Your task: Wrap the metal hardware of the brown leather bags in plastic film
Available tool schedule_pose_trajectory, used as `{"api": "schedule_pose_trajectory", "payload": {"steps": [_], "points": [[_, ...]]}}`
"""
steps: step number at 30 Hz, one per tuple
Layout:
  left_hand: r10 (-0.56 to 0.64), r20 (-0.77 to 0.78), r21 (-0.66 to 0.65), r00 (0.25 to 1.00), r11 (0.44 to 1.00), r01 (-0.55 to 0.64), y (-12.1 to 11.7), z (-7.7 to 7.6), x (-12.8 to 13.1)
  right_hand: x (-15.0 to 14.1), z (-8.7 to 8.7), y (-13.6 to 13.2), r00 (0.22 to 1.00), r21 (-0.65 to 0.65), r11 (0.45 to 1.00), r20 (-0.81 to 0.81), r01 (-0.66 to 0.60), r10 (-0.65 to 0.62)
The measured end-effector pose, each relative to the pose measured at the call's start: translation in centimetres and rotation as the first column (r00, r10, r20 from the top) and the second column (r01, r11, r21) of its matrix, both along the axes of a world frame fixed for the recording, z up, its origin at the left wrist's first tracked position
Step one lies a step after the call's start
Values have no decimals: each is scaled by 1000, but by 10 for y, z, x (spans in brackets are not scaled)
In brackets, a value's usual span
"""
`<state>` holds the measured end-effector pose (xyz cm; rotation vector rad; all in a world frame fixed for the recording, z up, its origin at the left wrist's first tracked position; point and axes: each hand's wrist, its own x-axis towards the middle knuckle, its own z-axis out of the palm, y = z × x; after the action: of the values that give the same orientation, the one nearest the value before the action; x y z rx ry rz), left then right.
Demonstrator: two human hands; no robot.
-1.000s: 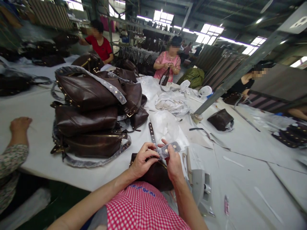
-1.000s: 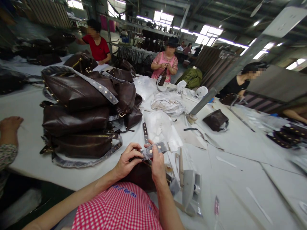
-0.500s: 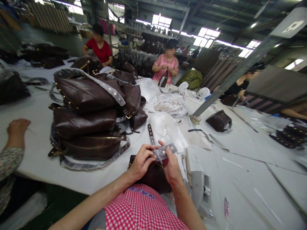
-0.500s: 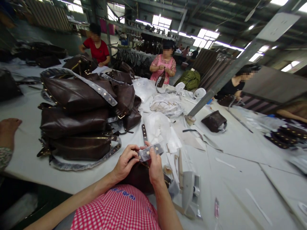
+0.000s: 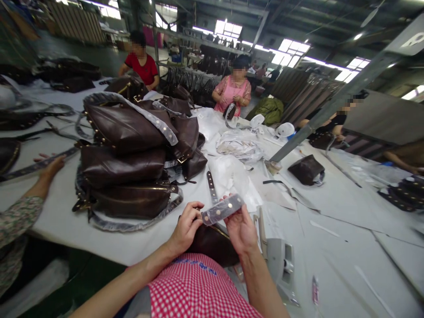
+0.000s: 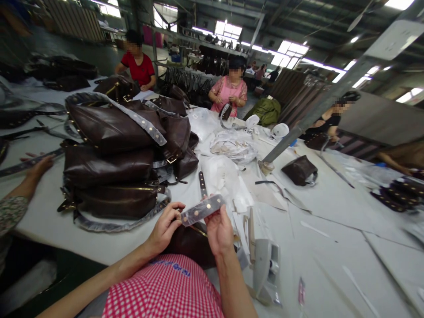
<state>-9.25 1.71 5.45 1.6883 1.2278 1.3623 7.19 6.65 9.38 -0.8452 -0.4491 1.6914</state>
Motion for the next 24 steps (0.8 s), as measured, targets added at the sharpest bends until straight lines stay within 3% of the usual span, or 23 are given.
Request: {"api": "schedule_pose_trajectory", "payload": {"steps": [6, 9, 15, 21, 24], "points": [[-250, -36, 74, 968, 965, 252, 6, 23, 12, 5, 11, -6, 999, 85, 996, 47, 6, -10], [-253, -69, 84, 965, 962, 258, 8, 25, 8, 11, 17, -13, 992, 195, 981, 126, -25, 0], [-217, -79, 60, 973, 973, 222, 10, 12, -3, -3, 27, -17, 952, 335, 937, 305, -96, -11], [-258, -70, 16, 963, 965, 260, 8, 7, -15, -14, 23, -7, 966, 264, 961, 260, -78, 6], [-185, 21, -49, 982, 981, 186, 8, -2, -17, -18, 21, -7, 969, 218, 969, 237, -118, 65]]}}
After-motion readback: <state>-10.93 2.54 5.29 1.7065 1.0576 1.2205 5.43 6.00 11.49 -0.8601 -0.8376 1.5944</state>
